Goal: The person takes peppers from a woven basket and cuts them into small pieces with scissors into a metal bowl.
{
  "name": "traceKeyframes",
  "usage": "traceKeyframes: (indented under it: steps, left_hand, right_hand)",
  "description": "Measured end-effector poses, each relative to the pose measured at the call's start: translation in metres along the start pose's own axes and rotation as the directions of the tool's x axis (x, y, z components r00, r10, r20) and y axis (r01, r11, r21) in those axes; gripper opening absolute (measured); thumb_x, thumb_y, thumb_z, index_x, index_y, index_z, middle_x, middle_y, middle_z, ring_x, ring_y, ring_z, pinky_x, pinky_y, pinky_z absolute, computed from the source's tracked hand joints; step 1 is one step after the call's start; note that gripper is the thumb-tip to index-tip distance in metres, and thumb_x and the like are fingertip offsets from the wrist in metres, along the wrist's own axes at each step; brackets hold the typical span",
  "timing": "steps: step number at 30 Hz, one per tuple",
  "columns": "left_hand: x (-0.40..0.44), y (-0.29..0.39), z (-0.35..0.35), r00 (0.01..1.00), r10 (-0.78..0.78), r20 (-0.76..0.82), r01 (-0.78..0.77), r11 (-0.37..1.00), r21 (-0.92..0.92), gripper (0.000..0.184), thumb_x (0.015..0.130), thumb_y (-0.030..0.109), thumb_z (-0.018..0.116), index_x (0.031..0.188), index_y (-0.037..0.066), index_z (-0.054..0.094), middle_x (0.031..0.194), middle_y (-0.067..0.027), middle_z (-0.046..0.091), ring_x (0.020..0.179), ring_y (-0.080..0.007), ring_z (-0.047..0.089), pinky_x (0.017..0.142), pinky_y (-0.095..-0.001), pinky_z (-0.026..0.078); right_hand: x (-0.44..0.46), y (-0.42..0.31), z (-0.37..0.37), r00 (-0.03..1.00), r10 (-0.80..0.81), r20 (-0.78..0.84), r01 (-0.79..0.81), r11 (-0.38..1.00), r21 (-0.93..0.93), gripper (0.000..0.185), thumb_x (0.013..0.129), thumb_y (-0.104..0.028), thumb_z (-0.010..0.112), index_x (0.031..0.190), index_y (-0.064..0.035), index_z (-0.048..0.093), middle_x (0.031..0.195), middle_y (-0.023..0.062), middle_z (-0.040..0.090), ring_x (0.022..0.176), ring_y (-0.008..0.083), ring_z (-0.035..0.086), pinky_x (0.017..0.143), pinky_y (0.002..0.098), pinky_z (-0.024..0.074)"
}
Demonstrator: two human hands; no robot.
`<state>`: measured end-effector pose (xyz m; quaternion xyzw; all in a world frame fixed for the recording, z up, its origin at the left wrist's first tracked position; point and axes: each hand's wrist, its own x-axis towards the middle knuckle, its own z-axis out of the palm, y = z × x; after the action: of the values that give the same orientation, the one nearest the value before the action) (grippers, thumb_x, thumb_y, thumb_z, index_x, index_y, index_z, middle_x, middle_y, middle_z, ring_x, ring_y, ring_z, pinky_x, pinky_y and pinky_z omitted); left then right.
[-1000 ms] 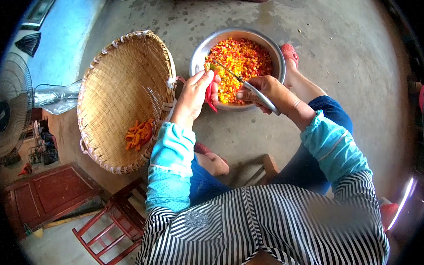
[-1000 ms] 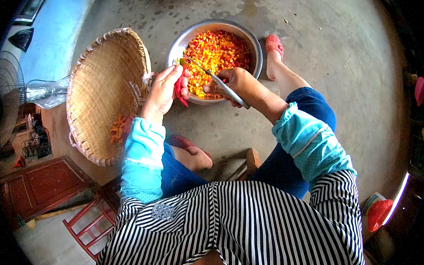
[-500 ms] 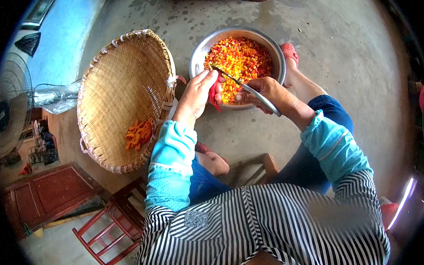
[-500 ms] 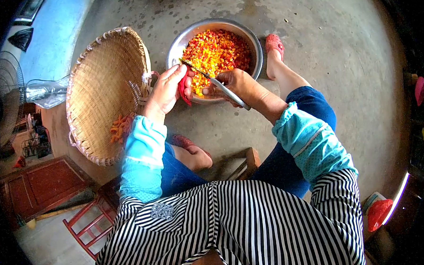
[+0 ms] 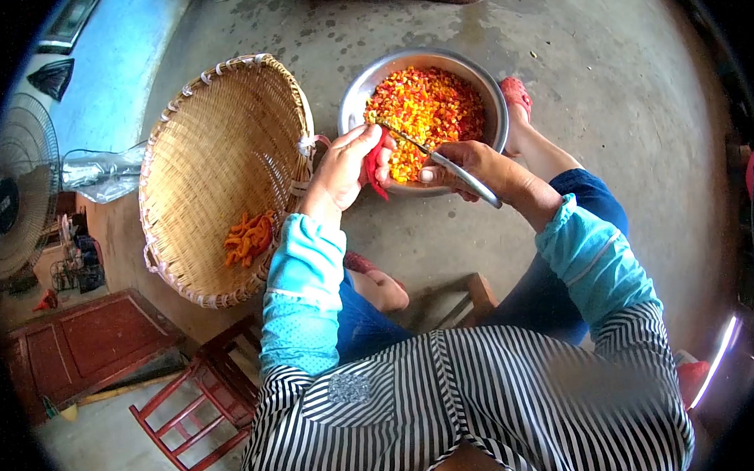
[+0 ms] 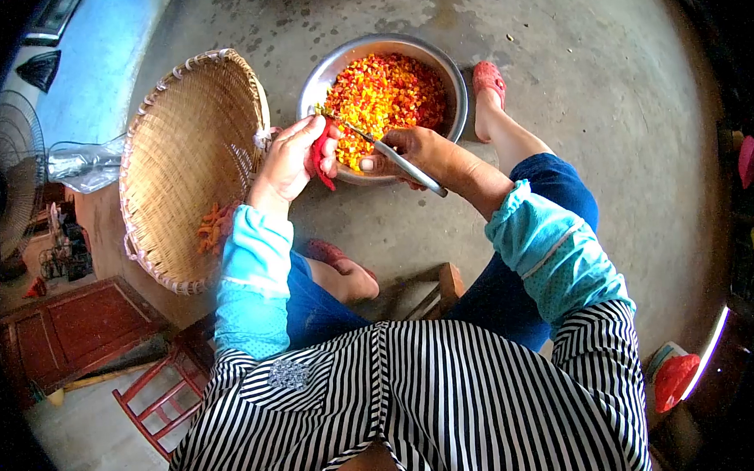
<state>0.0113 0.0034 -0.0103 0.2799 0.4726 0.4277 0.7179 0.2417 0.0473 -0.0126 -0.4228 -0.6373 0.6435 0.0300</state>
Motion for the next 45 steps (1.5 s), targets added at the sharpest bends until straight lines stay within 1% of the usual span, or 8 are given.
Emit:
traceKeyframes:
  steps: [22,24,28,31,34,37,40,45]
  left_hand:
    - [0.003,-0.005,0.003,0.999,-0.034,0.025,0.035,0.998,-0.046,0.018,0.099,0.022,0.046,0.104,0.005,0.051,0.082,-0.0040,0.053,0.069,-0.0139,0.050,0.066,-0.0284,0.044]
    - [0.004,-0.006,0.002,1.000,-0.021,0.021,0.022,0.998,-0.059,0.018,0.098,0.022,0.046,0.104,0.005,0.051,0.082,-0.0040,0.053,0.069,-0.0138,0.050,0.066,-0.0286,0.044]
    - [0.002,-0.005,0.001,0.999,-0.013,0.043,0.015,0.999,-0.033,0.019,0.098,0.021,0.047,0.104,0.003,0.052,0.080,-0.0040,0.053,0.067,-0.0138,0.051,0.065,-0.0293,0.044]
    - [0.002,-0.003,0.001,0.992,-0.098,0.083,0.100,0.995,-0.028,0.019,0.098,0.020,0.047,0.104,0.003,0.053,0.080,-0.0042,0.053,0.066,-0.0139,0.051,0.063,-0.0292,0.045]
    - [0.002,-0.003,-0.002,0.989,-0.115,0.091,0.118,0.993,-0.025,0.020,0.098,0.020,0.047,0.104,0.003,0.054,0.080,-0.0044,0.054,0.065,-0.0141,0.052,0.062,-0.0291,0.045]
    - [0.003,-0.004,0.005,0.995,-0.096,-0.005,0.095,0.994,-0.044,0.020,0.098,0.020,0.048,0.105,0.003,0.054,0.079,-0.0046,0.054,0.065,-0.0140,0.053,0.061,-0.0283,0.046]
    - [0.005,-0.005,0.009,0.989,-0.011,-0.145,0.011,1.000,0.004,0.020,0.098,0.021,0.049,0.105,0.003,0.054,0.079,-0.0039,0.055,0.064,-0.0139,0.054,0.061,-0.0275,0.047]
    - [0.010,-0.018,-0.006,1.000,0.029,-0.005,-0.028,0.989,0.145,0.021,0.098,0.023,0.049,0.105,0.004,0.054,0.077,-0.0013,0.053,0.062,-0.0114,0.051,0.059,-0.0254,0.045]
  right_hand:
    - [-0.001,-0.005,0.001,1.000,-0.015,0.003,0.015,0.992,-0.127,0.063,0.082,-0.060,0.061,0.112,-0.0044,0.060,0.072,0.0059,0.061,0.061,0.0121,0.057,0.051,0.0252,0.0448]
    - [0.001,0.001,0.002,0.987,-0.153,-0.055,0.145,0.981,-0.125,0.065,0.079,-0.061,0.064,0.100,0.0008,0.062,0.071,0.0124,0.062,0.068,0.0235,0.063,0.062,0.0353,0.0504]
    - [-0.001,-0.003,0.002,0.991,-0.128,-0.050,0.119,0.982,-0.150,0.063,0.079,-0.059,0.065,0.100,0.0000,0.062,0.074,0.0148,0.063,0.074,0.0264,0.063,0.067,0.0382,0.0495]
    - [-0.001,-0.001,0.001,0.986,-0.154,-0.070,0.139,0.973,-0.184,0.060,0.080,-0.058,0.064,0.098,-0.0009,0.064,0.073,0.0151,0.065,0.071,0.0252,0.064,0.065,0.0384,0.0498]
    - [0.002,0.006,-0.002,0.972,-0.213,-0.098,0.179,0.943,-0.280,0.030,0.090,-0.026,0.061,0.109,-0.0031,0.063,0.065,0.0042,0.061,0.048,0.0095,0.054,0.039,0.0233,0.0400]
    - [0.007,0.014,-0.001,0.981,-0.131,-0.140,0.111,0.983,-0.144,0.052,0.081,-0.051,0.068,0.088,0.0006,0.066,0.057,0.0090,0.060,0.046,0.0164,0.059,0.045,0.0312,0.0476]
    - [0.010,0.016,-0.002,0.961,-0.177,-0.211,0.129,0.966,-0.223,0.052,0.080,-0.052,0.068,0.082,-0.0004,0.065,0.052,0.0071,0.056,0.044,0.0151,0.058,0.042,0.0301,0.0467]
    - [0.002,0.000,-0.007,0.994,-0.007,-0.109,-0.004,0.995,-0.104,0.051,0.080,-0.053,0.068,0.081,-0.0021,0.064,0.051,0.0049,0.056,0.042,0.0135,0.057,0.039,0.0281,0.0457]
